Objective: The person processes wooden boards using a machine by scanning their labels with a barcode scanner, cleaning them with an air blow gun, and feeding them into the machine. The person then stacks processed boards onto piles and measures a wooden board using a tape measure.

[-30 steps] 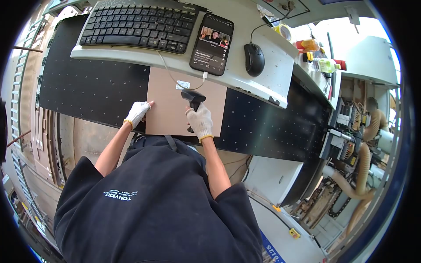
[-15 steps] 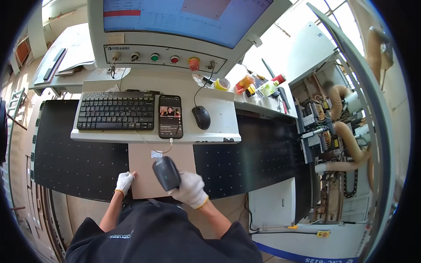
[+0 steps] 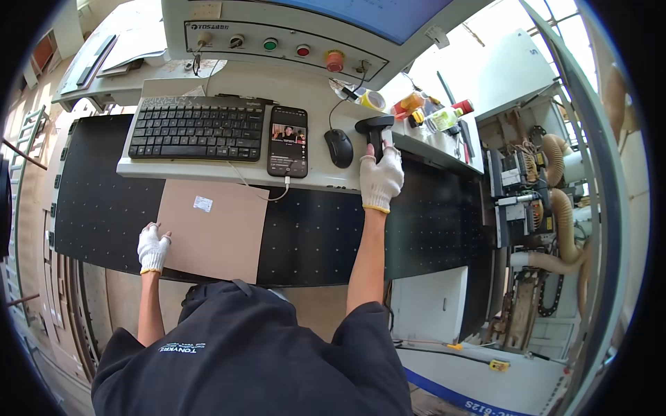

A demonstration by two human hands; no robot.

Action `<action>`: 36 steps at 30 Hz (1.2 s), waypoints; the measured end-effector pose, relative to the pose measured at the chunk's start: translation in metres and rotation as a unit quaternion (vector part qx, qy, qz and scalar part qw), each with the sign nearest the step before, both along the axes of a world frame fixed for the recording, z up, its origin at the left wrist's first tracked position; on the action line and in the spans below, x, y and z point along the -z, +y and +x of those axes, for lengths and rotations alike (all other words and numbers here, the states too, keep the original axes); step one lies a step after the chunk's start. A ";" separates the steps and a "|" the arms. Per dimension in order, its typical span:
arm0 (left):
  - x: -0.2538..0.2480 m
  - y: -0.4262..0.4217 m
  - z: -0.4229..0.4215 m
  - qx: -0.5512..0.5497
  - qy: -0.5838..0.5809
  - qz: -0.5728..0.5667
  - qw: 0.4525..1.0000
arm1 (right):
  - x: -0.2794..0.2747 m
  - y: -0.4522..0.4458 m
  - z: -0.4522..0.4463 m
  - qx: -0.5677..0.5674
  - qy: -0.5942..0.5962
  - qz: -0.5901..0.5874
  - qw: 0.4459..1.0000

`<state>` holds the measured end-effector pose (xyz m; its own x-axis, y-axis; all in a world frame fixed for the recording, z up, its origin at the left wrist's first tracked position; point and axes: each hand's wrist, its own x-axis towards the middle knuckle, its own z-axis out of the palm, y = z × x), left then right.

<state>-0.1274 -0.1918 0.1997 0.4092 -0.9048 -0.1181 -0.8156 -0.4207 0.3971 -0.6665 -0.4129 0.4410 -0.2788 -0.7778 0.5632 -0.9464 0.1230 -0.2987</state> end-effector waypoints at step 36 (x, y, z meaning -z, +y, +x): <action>0.001 -0.015 -0.069 0.201 -0.039 0.157 0.966 | -0.292 0.236 0.131 -0.622 -0.073 -0.392 0.674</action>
